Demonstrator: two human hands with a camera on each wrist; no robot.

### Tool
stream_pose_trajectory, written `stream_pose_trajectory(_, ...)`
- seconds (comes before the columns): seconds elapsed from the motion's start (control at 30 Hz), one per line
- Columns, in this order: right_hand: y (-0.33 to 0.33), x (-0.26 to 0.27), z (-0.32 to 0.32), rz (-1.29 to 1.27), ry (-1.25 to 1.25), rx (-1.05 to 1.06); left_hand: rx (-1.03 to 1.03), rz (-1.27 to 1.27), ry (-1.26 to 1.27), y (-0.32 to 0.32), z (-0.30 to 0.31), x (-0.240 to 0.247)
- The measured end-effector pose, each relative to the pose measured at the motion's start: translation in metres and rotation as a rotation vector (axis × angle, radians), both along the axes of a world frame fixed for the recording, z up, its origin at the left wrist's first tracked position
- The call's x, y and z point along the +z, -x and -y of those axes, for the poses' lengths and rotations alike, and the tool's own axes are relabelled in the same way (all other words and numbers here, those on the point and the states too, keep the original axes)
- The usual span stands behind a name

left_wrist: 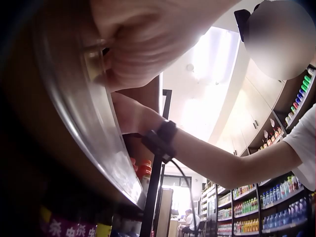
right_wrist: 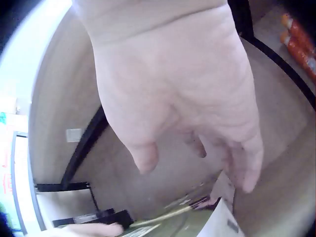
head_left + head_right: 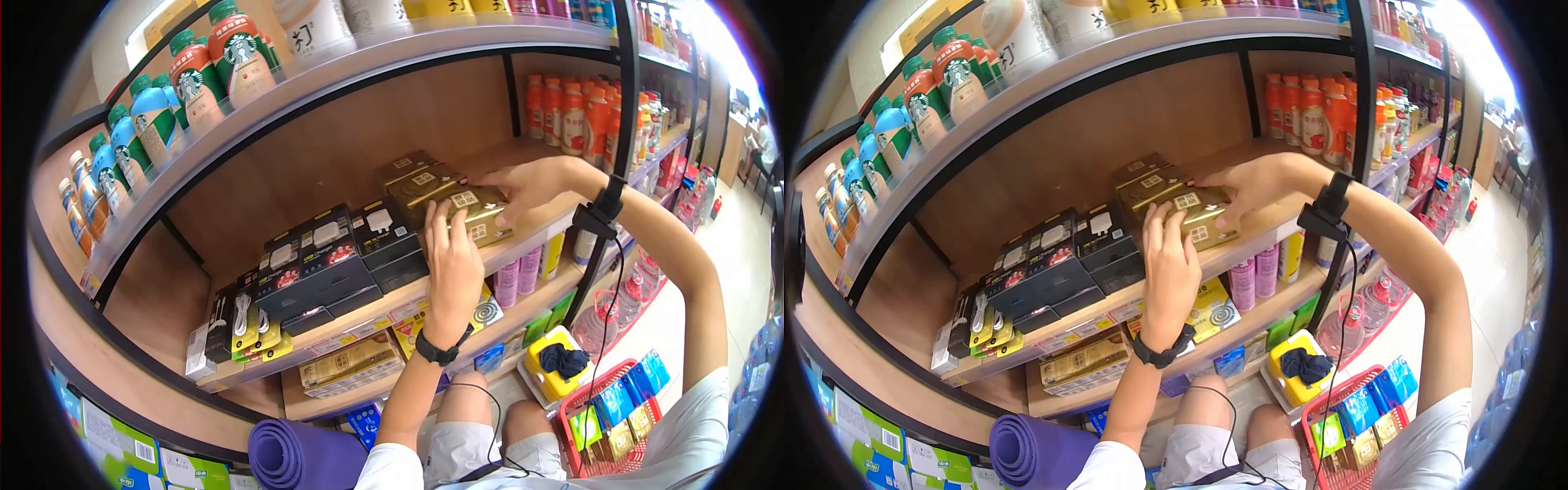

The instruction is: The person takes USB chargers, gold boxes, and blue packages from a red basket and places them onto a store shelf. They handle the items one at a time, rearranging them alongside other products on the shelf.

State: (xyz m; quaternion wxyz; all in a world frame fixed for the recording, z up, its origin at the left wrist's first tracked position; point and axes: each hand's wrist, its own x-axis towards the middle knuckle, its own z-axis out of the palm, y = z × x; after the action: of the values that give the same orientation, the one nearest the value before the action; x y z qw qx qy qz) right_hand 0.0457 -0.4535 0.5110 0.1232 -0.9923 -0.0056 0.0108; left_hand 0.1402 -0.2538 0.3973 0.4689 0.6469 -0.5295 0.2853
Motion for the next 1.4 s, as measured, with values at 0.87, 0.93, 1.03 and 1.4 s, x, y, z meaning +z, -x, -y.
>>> stream_pose_trajectory(0.87,-0.010,-0.067,-0.061,0.685,0.303,-0.050,0.337,-0.346,0.223,-0.080,-0.235,-0.014)
stream_pose_trajectory(0.93,0.003,-0.053,-0.104,0.809,0.135,-0.130,0.318,-0.374,0.188,-0.081,-0.235,-0.013)
stream_pose_trajectory(1.03,-0.001,-0.055,-0.133,0.893,0.111,-0.053,0.315,-0.415,0.147,-0.083,-0.232,-0.011)
stream_pose_trajectory(1.4,-0.014,-0.070,-0.182,0.679,-0.165,-0.088,0.448,-0.211,-0.025,-0.073,-0.241,0.004)
